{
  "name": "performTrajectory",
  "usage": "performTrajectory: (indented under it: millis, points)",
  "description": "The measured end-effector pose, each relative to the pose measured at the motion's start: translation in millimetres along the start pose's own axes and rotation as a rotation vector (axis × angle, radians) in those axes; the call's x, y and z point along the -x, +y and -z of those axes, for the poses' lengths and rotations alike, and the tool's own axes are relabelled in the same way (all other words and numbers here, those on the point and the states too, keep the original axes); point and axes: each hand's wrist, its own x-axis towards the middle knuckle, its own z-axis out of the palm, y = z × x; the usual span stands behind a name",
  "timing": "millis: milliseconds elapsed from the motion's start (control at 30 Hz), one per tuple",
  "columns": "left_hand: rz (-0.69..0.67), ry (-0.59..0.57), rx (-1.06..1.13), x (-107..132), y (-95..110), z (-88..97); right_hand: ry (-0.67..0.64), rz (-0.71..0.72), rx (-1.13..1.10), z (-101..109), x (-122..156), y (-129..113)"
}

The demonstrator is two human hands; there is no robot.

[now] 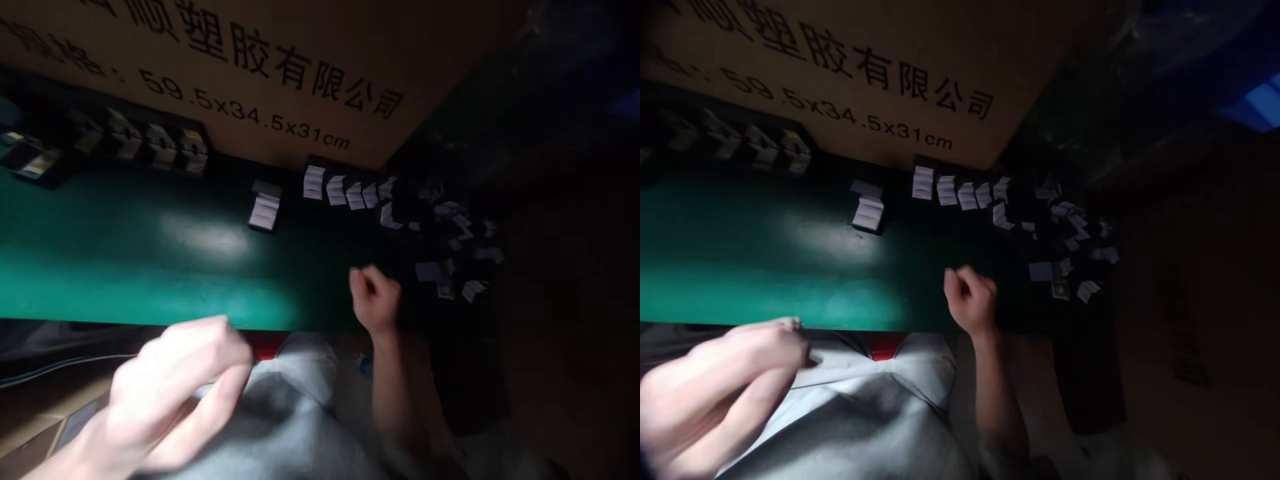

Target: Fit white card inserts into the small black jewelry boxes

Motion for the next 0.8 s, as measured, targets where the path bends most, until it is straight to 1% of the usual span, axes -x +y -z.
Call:
performTrajectory:
  millis: [33,67,100,133,167,200,233,300,367,400,433,467,533,600,700,733,800]
  points:
    - [-0.107,0.195,0.001,-29,2,-10.2,0.033,0.059,0.025,-14,-13,-2]
    - [-0.217,0.388,-0.022,-59,0,-19.8,-0.002,0.098,0.046,-27,-21,-4]
    - [-0.217,0.513,-0.051,-87,-5,-28.2,0.000,0.101,0.049,-38,-24,-6]
    - [-0.130,0.596,-0.050,-112,-14,-34.7,0.000,0.094,0.041,-46,-23,-7]
    - [-0.036,0.671,-0.015,-133,-27,-39.1,0.022,0.081,0.037,-49,-18,-6]
    - [-0.005,0.688,-0.006,-148,-42,-41.1,0.054,0.065,0.040,-47,-11,-4]
    - [-0.009,0.669,-0.023,-159,-59,-41.1,0.089,0.046,0.051,-39,-5,0]
    - [0.019,0.653,0.025,-170,-88,-37.7,0.202,-0.043,0.092,-11,-2,14]
    - [0.017,0.576,0.095,-172,-106,-34.2,0.392,-0.199,0.164,28,-16,33]
    - [0.031,0.529,0.095,-171,-110,-33.5,0.451,-0.281,0.222,49,-29,43]
    - [0.052,0.358,0.079,-170,-111,-33.5,0.486,-0.313,0.256,68,-45,55]
    - [0.094,0.273,0.072,-170,-110,-34.3,0.481,-0.331,0.279,86,-62,67]
    - [0.173,0.156,0.048,-171,-106,-37.0,0.422,-0.380,0.324,112,-96,92]
    - [0.217,0.086,0.025,-174,-106,-39.7,0.285,-0.453,0.349,126,-122,115]
    - [0.179,-0.036,0.000,-180,-114,-41.3,0.093,-0.563,0.362,128,-140,137]
    - [0.157,-0.068,-0.014,-182,-116,-41.1,0.057,-0.581,0.368,126,-141,141]
    - [0.126,-0.127,-0.051,-185,-121,-40.5,0.023,-0.575,0.380,121,-140,145]
